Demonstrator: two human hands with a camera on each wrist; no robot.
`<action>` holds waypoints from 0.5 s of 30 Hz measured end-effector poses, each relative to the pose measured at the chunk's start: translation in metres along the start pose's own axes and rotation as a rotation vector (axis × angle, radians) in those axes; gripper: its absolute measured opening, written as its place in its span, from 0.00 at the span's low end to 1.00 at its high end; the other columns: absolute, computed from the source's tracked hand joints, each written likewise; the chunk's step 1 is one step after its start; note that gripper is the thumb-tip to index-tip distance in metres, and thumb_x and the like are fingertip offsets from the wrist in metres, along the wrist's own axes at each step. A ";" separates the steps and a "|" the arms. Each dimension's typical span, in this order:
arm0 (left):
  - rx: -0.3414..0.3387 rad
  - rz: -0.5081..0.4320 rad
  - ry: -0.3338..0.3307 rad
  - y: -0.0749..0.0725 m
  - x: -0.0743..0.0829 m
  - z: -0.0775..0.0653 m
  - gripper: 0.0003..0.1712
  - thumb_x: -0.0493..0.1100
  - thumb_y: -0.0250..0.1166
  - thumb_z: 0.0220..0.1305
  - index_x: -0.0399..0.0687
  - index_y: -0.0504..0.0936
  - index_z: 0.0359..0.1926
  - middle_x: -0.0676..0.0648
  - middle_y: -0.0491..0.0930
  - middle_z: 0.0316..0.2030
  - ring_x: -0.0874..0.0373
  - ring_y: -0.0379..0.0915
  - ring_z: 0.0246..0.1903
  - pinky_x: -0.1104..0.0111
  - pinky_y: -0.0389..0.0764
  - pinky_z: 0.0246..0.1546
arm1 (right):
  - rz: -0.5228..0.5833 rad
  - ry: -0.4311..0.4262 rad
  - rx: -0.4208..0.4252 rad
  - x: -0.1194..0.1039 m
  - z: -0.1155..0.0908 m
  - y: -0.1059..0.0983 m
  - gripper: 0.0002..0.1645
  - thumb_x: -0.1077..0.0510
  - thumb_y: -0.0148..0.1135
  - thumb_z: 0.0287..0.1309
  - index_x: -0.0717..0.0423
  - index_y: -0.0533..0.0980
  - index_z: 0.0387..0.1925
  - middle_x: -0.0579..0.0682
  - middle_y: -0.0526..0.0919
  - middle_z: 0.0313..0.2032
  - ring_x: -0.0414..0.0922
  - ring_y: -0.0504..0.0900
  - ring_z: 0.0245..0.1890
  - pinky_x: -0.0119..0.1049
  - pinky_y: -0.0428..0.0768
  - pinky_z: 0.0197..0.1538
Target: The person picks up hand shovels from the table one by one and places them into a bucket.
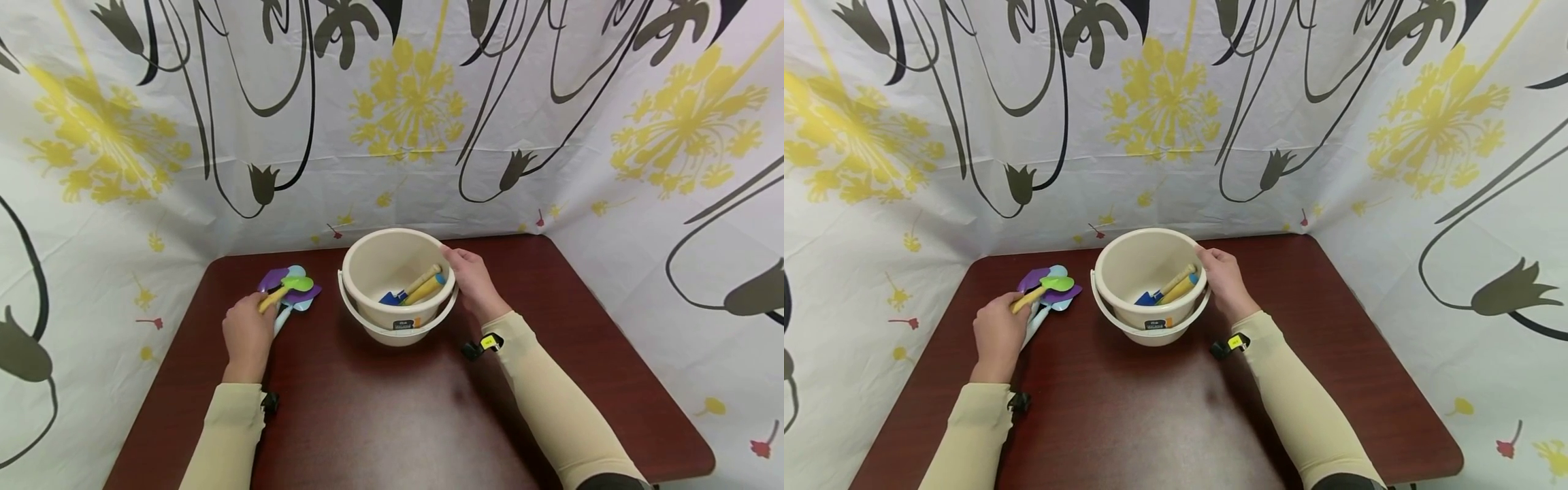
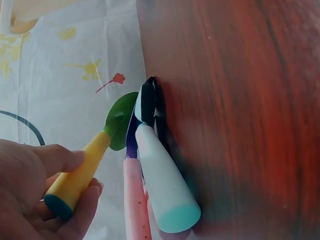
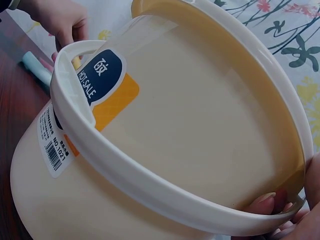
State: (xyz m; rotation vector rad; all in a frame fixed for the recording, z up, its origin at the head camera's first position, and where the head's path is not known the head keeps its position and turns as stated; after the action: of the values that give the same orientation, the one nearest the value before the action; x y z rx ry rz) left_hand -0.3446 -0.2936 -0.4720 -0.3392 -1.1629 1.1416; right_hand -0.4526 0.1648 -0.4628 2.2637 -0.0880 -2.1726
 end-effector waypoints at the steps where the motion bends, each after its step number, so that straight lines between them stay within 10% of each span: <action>1: 0.002 -0.011 -0.003 0.000 0.000 0.000 0.18 0.38 0.74 0.74 0.32 0.88 0.59 0.29 0.89 0.50 0.29 0.86 0.45 0.36 0.82 0.50 | -0.003 0.000 0.000 0.000 0.000 0.000 0.22 0.43 0.66 0.79 0.59 0.82 0.41 0.48 0.86 0.35 0.38 0.87 0.32 0.31 0.86 0.35; 15: 0.068 -0.139 0.029 -0.004 0.003 0.006 0.15 0.38 0.75 0.74 0.37 0.91 0.58 0.33 0.90 0.51 0.33 0.87 0.43 0.40 0.85 0.45 | -0.023 0.001 -0.003 0.000 -0.001 -0.001 0.23 0.42 0.66 0.79 0.60 0.82 0.41 0.48 0.86 0.35 0.38 0.86 0.32 0.31 0.86 0.34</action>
State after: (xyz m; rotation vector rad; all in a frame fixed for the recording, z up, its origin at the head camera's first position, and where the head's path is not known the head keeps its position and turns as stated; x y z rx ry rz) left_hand -0.3477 -0.2947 -0.4645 -0.2183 -1.1024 1.0483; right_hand -0.4521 0.1657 -0.4625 2.2758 -0.0586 -2.1804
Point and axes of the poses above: each hand's wrist, its own z-axis towards the middle knuckle, its own y-axis out of the palm, x = y × z, the point moved 10 cm from there along z, towards the middle knuckle
